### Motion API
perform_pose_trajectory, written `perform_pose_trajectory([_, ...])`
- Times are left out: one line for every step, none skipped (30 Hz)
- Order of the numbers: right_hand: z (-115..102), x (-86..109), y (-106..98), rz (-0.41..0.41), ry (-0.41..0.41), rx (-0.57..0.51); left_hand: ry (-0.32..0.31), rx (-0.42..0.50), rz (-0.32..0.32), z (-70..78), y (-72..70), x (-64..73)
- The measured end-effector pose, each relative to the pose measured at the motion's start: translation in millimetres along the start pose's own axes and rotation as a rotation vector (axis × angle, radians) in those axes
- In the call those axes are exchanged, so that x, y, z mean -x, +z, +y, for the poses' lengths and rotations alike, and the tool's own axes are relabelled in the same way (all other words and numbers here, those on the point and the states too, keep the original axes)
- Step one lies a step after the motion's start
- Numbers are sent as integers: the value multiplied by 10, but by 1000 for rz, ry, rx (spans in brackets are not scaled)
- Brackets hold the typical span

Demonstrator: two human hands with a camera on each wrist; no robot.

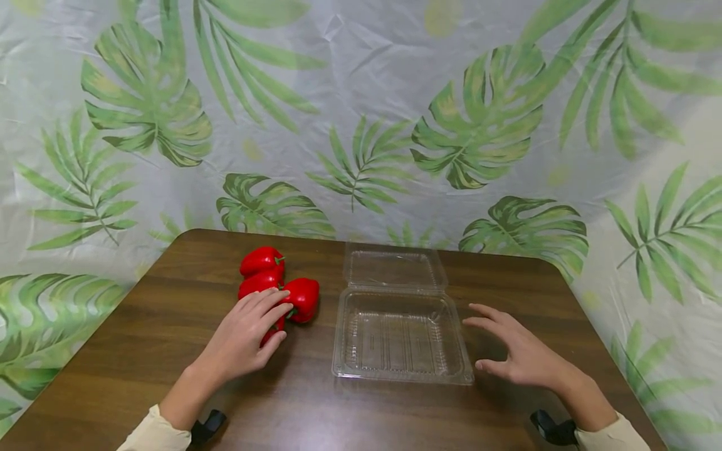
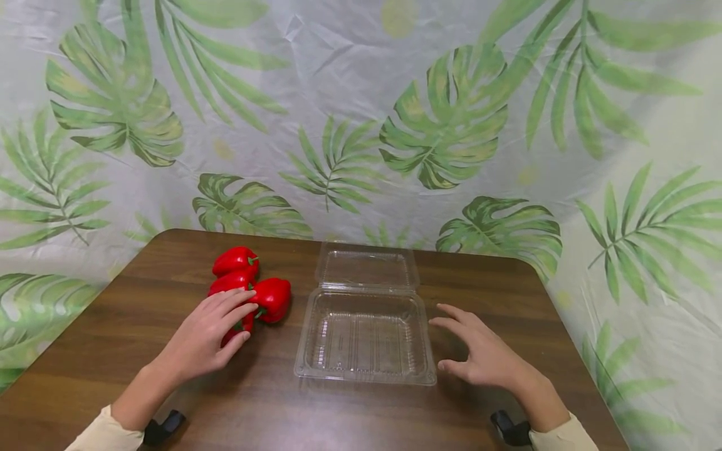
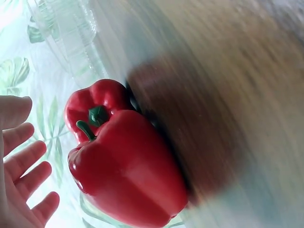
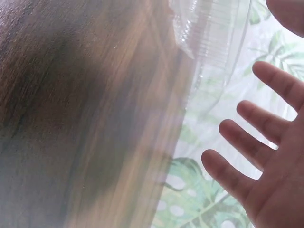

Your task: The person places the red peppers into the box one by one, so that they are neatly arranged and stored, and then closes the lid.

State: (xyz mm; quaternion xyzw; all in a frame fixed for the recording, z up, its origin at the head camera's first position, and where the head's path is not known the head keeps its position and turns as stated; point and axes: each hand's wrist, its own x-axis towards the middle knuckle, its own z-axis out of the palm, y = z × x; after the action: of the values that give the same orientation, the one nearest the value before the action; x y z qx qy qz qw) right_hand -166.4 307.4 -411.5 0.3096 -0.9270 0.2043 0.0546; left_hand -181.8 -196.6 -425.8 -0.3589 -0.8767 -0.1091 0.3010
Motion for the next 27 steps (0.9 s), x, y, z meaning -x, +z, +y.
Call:
perform_pose_trajectory([-5,-6,-1,0,-2,-2,-6,13,5,0,2,1])
perform_pose_trajectory([-10,-13,0,1,-3,-5,-13,28,11,1,4,4])
perform_pose_trajectory([-14,-21,1,-4,-4,-6,-19,39,17,3,6,5])
perform_pose_trajectory([-15,-28,5,-8,-3,-10,-23,51,23,6,8,7])
perform_pose_trajectory([-14,-35,11,-13,-3,-14,-24,65,29,11,8,6])
perform_pose_trajectory([-13,-40,19,-17,-3,-20,-26,73,32,16,11,6])
perform_pose_trajectory([-11,-46,28,-22,-3,-22,-23,80,36,22,14,3])
perform_pose_trajectory([-10,-50,37,-26,-4,-23,-17,85,43,27,19,-1])
perform_pose_trajectory([-8,-54,46,-29,-6,-24,-10,88,49,33,24,-5])
perform_pose_trajectory([-6,-55,56,-29,-9,-24,-5,93,54,39,29,-8])
perform_pose_trajectory([-6,-57,65,-29,-13,-22,-2,98,58,44,33,-10])
perform_pose_trajectory([-6,-64,72,-30,-17,-20,-1,101,62,47,35,-12])
perform_pose_trajectory([-6,-68,79,-32,-20,-16,-3,106,65,48,40,-12])
perform_pose_trajectory([-7,-73,87,-35,-22,-14,-12,112,63,49,40,-9])
perform_pose_trajectory([-9,-78,94,-37,-25,-16,-27,123,56,51,38,-5])
perform_pose_trajectory([-11,-82,101,-40,-28,-18,-43,138,49,53,35,-2])
perform_pose_trajectory([-14,-87,108,-42,-31,-22,-62,153,40,55,32,4])
perform_pose_trajectory([-16,-92,115,-45,-32,-27,-80,167,32,56,28,8])
perform_pose_trajectory([-19,-96,123,-49,-34,-34,-97,182,23,59,24,12])
perform_pose_trajectory([-22,-100,129,-53,-35,-42,-110,195,16,61,21,16])
perform_pose_trajectory([-24,-104,136,-56,-34,-47,-118,206,12,62,20,19])
perform_pose_trajectory([-26,-108,143,-60,-33,-51,-126,211,5,64,18,21])
perform_pose_trajectory([-27,-111,150,-64,-31,-55,-131,211,-1,65,17,24])
perform_pose_trajectory([-27,-116,156,-69,-30,-59,-135,213,-4,65,18,26])
perform_pose_trajectory([-26,-120,162,-74,-29,-60,-139,215,-8,65,19,28])
perform_pose_trajectory([-26,-124,167,-78,-27,-61,-143,215,-12,65,20,29])
perform_pose_trajectory([-24,-127,171,-80,-27,-62,-146,214,-15,65,20,30])
